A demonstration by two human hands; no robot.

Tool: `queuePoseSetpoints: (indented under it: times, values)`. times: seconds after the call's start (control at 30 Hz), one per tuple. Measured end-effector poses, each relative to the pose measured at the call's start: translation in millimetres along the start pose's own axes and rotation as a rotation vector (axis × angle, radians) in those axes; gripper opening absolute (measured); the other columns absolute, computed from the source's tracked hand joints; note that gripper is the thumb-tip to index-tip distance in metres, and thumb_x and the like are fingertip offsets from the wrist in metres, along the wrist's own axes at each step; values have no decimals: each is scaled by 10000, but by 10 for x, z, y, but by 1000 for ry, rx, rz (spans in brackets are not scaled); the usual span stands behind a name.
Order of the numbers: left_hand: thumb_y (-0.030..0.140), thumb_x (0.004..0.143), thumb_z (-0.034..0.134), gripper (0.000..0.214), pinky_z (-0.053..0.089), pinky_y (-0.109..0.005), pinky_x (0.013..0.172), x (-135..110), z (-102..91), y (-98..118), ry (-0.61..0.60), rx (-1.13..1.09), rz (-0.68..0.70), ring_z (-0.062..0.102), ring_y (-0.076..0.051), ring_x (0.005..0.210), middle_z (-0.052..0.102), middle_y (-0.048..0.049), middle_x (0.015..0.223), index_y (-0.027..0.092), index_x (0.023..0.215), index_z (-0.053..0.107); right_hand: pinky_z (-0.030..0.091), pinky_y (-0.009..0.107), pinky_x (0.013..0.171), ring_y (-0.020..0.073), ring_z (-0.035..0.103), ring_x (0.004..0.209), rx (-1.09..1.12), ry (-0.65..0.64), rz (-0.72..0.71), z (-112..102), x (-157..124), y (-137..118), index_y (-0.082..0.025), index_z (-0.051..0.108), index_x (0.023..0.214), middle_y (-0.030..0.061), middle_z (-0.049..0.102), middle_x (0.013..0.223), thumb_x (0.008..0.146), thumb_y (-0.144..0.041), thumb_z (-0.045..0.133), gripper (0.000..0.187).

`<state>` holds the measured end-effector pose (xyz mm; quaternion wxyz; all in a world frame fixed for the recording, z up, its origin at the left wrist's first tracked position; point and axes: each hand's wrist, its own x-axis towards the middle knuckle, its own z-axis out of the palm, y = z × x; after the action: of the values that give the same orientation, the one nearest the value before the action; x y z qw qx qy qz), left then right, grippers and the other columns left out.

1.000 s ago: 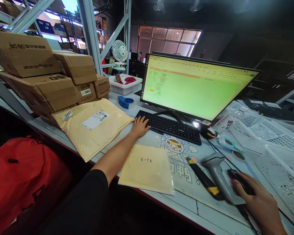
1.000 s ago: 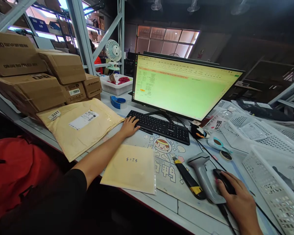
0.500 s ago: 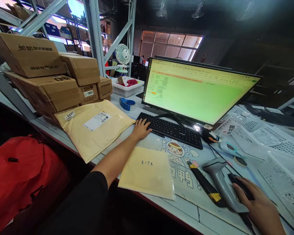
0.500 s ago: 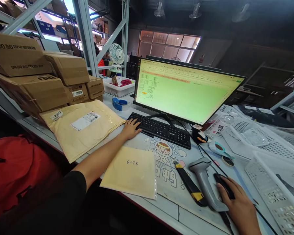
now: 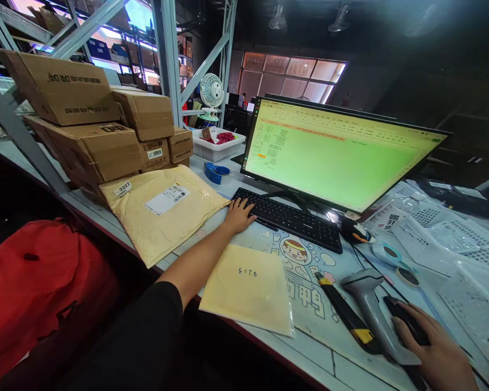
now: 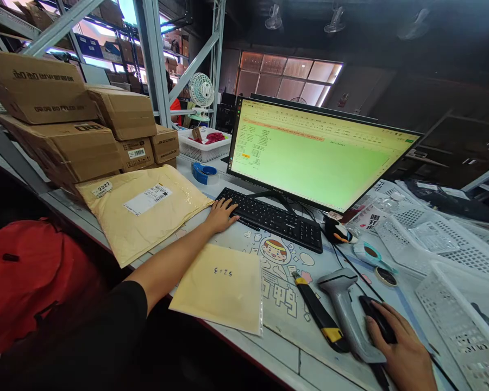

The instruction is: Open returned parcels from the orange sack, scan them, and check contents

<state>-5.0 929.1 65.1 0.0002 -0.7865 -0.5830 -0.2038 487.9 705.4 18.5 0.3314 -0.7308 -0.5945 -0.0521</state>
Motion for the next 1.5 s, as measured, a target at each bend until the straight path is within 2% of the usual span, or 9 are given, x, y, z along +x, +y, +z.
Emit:
queuePoseSetpoints:
  times: [0.2, 0.67, 0.97, 1.27, 1.5]
  values:
    - [531, 1045, 446, 601, 163, -541, 1314, 1, 3, -5, -12, -2, -1, 254, -353, 1587, 338, -85, 1707, 255, 1578, 473, 476, 638, 1131, 447, 643, 1260, -4, -44, 54, -51, -8, -81, -205, 678, 1171, 196, 670, 1353, 698, -761, 481, 757]
    - [535, 1041, 446, 596, 205, -555, 1302, 4, 7, -6, -8, 28, 10, 236, -357, 1590, 335, -78, 1709, 254, 1565, 496, 507, 569, 1078, 410, 657, 1223, -70, 11, 54, -26, -48, -98, -224, 678, 1180, 147, 688, 1326, 731, -723, 460, 706]
    - [534, 1040, 426, 604, 198, -564, 1301, 3, 24, -21, 13, 25, 28, 240, -353, 1582, 356, -73, 1698, 240, 1563, 493, 517, 593, 1043, 423, 648, 1222, -94, -9, 82, -60, -71, -154, -250, 669, 1149, 141, 687, 1317, 724, -693, 462, 648]
    - [531, 1045, 410, 615, 175, -570, 1303, -11, -6, -18, -1, 12, 30, 234, -359, 1582, 349, -84, 1701, 235, 1582, 466, 501, 597, 1070, 428, 632, 1256, -83, -8, 105, -56, -83, -129, -235, 676, 1152, 147, 671, 1357, 708, -697, 459, 677]
    - [524, 1043, 421, 606, 167, -563, 1307, -18, -4, -8, 8, 10, 24, 244, -360, 1578, 358, -80, 1696, 236, 1574, 477, 492, 575, 1100, 417, 646, 1242, -72, 0, 67, -50, -75, -129, -235, 674, 1127, 150, 685, 1322, 693, -714, 452, 684]
